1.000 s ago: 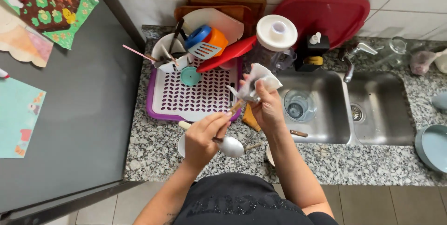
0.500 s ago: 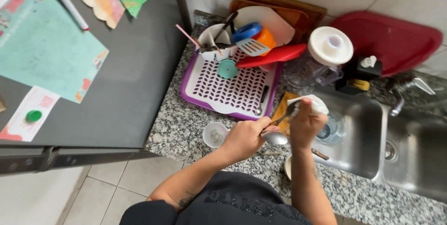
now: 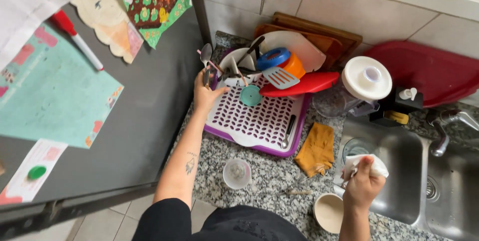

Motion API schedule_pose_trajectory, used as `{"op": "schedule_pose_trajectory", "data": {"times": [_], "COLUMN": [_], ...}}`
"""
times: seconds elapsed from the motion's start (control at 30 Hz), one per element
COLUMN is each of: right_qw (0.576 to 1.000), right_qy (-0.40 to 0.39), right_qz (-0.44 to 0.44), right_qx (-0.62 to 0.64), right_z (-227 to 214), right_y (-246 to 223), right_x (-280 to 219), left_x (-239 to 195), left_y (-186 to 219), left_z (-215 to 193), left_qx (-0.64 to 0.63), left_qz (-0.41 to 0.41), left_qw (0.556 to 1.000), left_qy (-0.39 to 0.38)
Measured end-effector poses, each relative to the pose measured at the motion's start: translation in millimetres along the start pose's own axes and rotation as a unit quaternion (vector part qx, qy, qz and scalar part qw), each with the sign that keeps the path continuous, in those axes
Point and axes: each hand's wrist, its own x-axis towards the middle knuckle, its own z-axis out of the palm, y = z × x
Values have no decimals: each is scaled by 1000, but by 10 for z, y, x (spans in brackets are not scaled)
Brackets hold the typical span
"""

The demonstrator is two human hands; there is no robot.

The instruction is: The person dries several glass cups and a metal shaker with a paper towel on the kitchen counter. They then move to the dish rack and dry a ceramic mug, a small bowl, and various utensils including spoons, a spatula, and a whisk.

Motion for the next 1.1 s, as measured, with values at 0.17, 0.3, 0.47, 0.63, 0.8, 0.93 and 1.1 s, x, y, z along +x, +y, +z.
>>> {"op": "schedule_pose_trajectory", "data": {"times": [0.17,0.3,0.47,0.63,0.8,0.93,1.1], "right_qw": [997,992,988,983,983,984,969], "right_qy": [-55,-91,-97,-116,-114,-121,-151], "right_qz": [38,68,106,123,129,123,193], "right_qx": [-23,-56,-55,-69,-56,-47,-7], "right_z": [-19,108,190,211,128,151,94], "right_y": [443,555,656,632,708,640,732], "right_x": [-6,35,57,20,-17,-75,-165], "left_x": [209,337,364,433,388,330,57], "left_y": [-14,-274,10,-2,649,961,1581], "left_z": [273,465,406,404,215,101,-78], "left_qx": [-80,-59,0,79,56,57,19], "left_qz": [6,105,99,108,51,101,81], "left_qw": [995,990,988,981,977,976,978], "left_qy": [-63,-68,-115,-138,-198,-182,-191]}}
